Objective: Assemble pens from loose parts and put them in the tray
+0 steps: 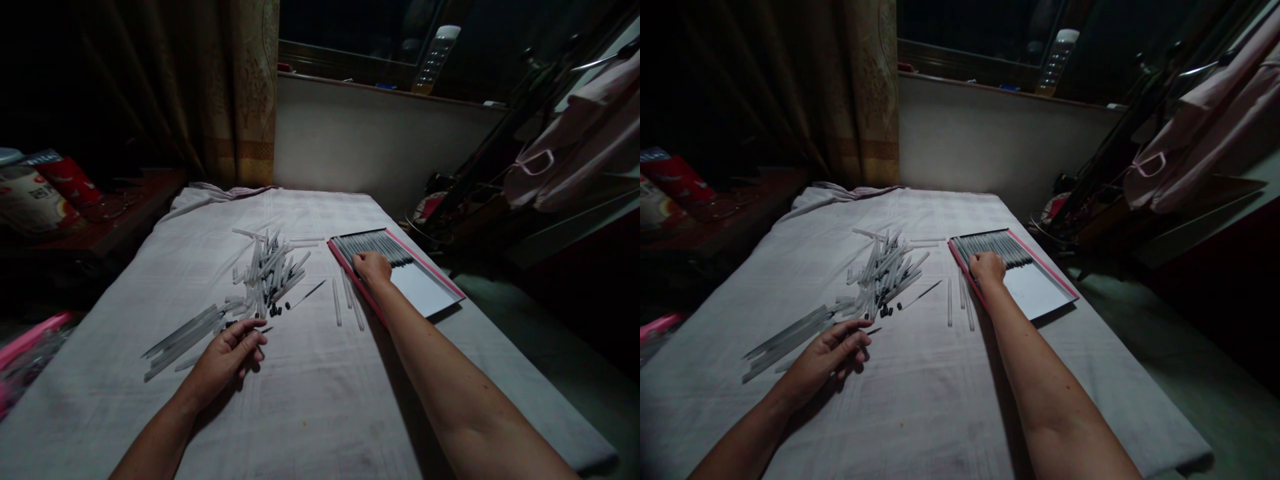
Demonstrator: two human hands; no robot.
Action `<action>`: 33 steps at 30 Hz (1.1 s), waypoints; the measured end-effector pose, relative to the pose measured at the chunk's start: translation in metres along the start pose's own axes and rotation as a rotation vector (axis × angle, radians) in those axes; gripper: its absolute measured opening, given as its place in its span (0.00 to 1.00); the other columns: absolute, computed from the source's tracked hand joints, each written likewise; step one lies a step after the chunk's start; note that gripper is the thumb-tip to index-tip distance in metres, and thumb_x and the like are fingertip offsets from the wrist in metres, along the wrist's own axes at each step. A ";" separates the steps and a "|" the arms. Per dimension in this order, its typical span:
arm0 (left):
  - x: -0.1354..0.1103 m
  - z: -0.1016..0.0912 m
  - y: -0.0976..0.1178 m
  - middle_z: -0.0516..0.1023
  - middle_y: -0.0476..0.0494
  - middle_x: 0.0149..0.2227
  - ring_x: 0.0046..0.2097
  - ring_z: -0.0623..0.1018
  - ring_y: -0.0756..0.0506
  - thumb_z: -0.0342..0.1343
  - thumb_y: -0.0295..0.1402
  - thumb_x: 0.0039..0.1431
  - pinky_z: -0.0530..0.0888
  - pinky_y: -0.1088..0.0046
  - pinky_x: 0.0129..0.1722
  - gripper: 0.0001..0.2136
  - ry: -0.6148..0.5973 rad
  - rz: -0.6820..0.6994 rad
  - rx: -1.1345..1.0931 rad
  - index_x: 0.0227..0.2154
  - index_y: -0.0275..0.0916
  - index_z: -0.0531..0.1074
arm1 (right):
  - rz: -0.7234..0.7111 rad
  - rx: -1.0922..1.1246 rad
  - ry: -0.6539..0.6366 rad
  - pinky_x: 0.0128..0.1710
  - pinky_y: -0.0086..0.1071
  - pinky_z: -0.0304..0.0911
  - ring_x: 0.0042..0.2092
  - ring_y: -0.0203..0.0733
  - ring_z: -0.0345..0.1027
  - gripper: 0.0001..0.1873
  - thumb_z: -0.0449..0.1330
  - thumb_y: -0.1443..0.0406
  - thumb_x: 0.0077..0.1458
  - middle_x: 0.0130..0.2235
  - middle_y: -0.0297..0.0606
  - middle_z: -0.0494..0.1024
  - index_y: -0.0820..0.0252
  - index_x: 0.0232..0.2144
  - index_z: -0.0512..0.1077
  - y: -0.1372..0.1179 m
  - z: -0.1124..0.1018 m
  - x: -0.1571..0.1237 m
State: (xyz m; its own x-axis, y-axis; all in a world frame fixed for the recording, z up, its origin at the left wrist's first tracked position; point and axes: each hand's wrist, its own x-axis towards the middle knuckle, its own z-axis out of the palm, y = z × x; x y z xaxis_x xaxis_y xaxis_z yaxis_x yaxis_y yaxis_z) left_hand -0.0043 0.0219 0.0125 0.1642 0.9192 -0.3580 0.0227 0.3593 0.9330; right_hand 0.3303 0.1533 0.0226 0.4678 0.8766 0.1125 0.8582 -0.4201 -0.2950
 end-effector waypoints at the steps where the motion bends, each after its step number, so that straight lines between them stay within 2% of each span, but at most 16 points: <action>1: 0.000 0.000 0.000 0.76 0.47 0.31 0.25 0.74 0.51 0.67 0.52 0.42 0.61 0.81 0.15 0.31 0.000 0.000 -0.001 0.45 0.37 0.72 | -0.007 -0.007 -0.002 0.42 0.34 0.65 0.46 0.50 0.76 0.19 0.54 0.58 0.57 0.42 0.46 0.84 0.53 0.41 0.83 0.000 0.000 0.000; 8: 0.000 0.001 0.004 0.77 0.47 0.30 0.23 0.73 0.52 0.67 0.52 0.41 0.61 0.80 0.15 0.30 -0.005 -0.013 0.020 0.44 0.37 0.73 | -0.045 -0.042 -0.014 0.42 0.33 0.65 0.46 0.50 0.76 0.20 0.52 0.59 0.59 0.41 0.46 0.84 0.54 0.40 0.83 0.002 -0.004 -0.004; 16: -0.002 -0.003 0.005 0.76 0.47 0.29 0.24 0.75 0.50 0.68 0.53 0.39 0.63 0.79 0.17 0.30 -0.009 0.010 0.004 0.43 0.37 0.74 | -0.094 -0.058 0.014 0.45 0.36 0.65 0.48 0.51 0.75 0.20 0.52 0.60 0.60 0.46 0.45 0.82 0.54 0.46 0.81 -0.004 -0.013 -0.013; 18: -0.001 -0.008 0.003 0.77 0.46 0.30 0.25 0.75 0.49 0.67 0.54 0.39 0.65 0.78 0.18 0.31 0.009 0.034 0.024 0.42 0.37 0.74 | -0.124 -0.051 0.025 0.47 0.35 0.64 0.50 0.50 0.73 0.20 0.53 0.60 0.60 0.48 0.45 0.81 0.55 0.48 0.80 -0.008 -0.016 -0.020; 20: 0.000 -0.014 0.002 0.78 0.45 0.31 0.27 0.77 0.46 0.66 0.55 0.39 0.68 0.76 0.20 0.30 0.081 0.113 0.077 0.40 0.38 0.76 | -0.182 -0.034 0.044 0.50 0.35 0.62 0.52 0.49 0.71 0.20 0.53 0.61 0.61 0.50 0.44 0.80 0.57 0.49 0.79 -0.011 -0.017 -0.027; 23: 0.000 -0.028 0.005 0.80 0.42 0.33 0.35 0.79 0.41 0.63 0.53 0.46 0.74 0.69 0.29 0.23 0.286 0.352 0.328 0.38 0.41 0.78 | -0.304 0.010 0.076 0.52 0.35 0.61 0.52 0.49 0.69 0.19 0.52 0.64 0.61 0.51 0.45 0.79 0.59 0.49 0.79 -0.017 -0.016 -0.039; 26: -0.002 -0.049 0.010 0.82 0.40 0.42 0.46 0.79 0.36 0.57 0.49 0.53 0.74 0.59 0.48 0.16 0.474 0.599 0.758 0.38 0.44 0.78 | -0.422 0.055 0.048 0.53 0.36 0.60 0.51 0.48 0.69 0.17 0.53 0.65 0.61 0.50 0.44 0.78 0.59 0.47 0.79 -0.025 -0.011 -0.050; 27: -0.001 -0.057 0.011 0.81 0.38 0.44 0.48 0.78 0.34 0.54 0.48 0.56 0.71 0.55 0.52 0.17 0.540 0.614 0.885 0.40 0.44 0.78 | -0.462 0.066 0.025 0.53 0.36 0.60 0.51 0.48 0.68 0.17 0.54 0.65 0.61 0.50 0.44 0.78 0.59 0.47 0.79 -0.028 -0.008 -0.052; 29: 0.001 -0.071 0.009 0.78 0.34 0.52 0.56 0.74 0.30 0.47 0.46 0.63 0.66 0.48 0.56 0.19 0.663 0.542 1.105 0.48 0.43 0.75 | -0.534 0.080 -0.024 0.55 0.36 0.60 0.52 0.47 0.68 0.16 0.54 0.65 0.61 0.50 0.43 0.78 0.58 0.47 0.78 -0.038 -0.003 -0.056; 31: 0.005 -0.081 0.004 0.75 0.29 0.55 0.58 0.72 0.29 0.43 0.46 0.65 0.66 0.46 0.56 0.22 0.682 0.444 1.232 0.51 0.39 0.73 | -0.593 0.078 -0.075 0.56 0.35 0.60 0.54 0.46 0.68 0.17 0.54 0.64 0.62 0.52 0.42 0.77 0.57 0.49 0.78 -0.051 0.003 -0.055; 33: 0.010 -0.086 -0.004 0.76 0.29 0.54 0.56 0.74 0.31 0.41 0.46 0.66 0.68 0.49 0.54 0.24 0.635 0.374 1.296 0.52 0.36 0.72 | -0.620 0.052 -0.121 0.57 0.34 0.60 0.55 0.45 0.68 0.18 0.53 0.63 0.63 0.54 0.42 0.77 0.57 0.52 0.76 -0.065 0.009 -0.049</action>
State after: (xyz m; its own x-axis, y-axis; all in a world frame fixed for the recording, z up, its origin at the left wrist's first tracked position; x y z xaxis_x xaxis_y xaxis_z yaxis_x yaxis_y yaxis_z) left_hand -0.0872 0.0431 0.0023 -0.0799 0.9610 0.2647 0.9720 0.0162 0.2346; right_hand 0.2495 0.1401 0.0283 -0.1425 0.9750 0.1703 0.9492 0.1834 -0.2559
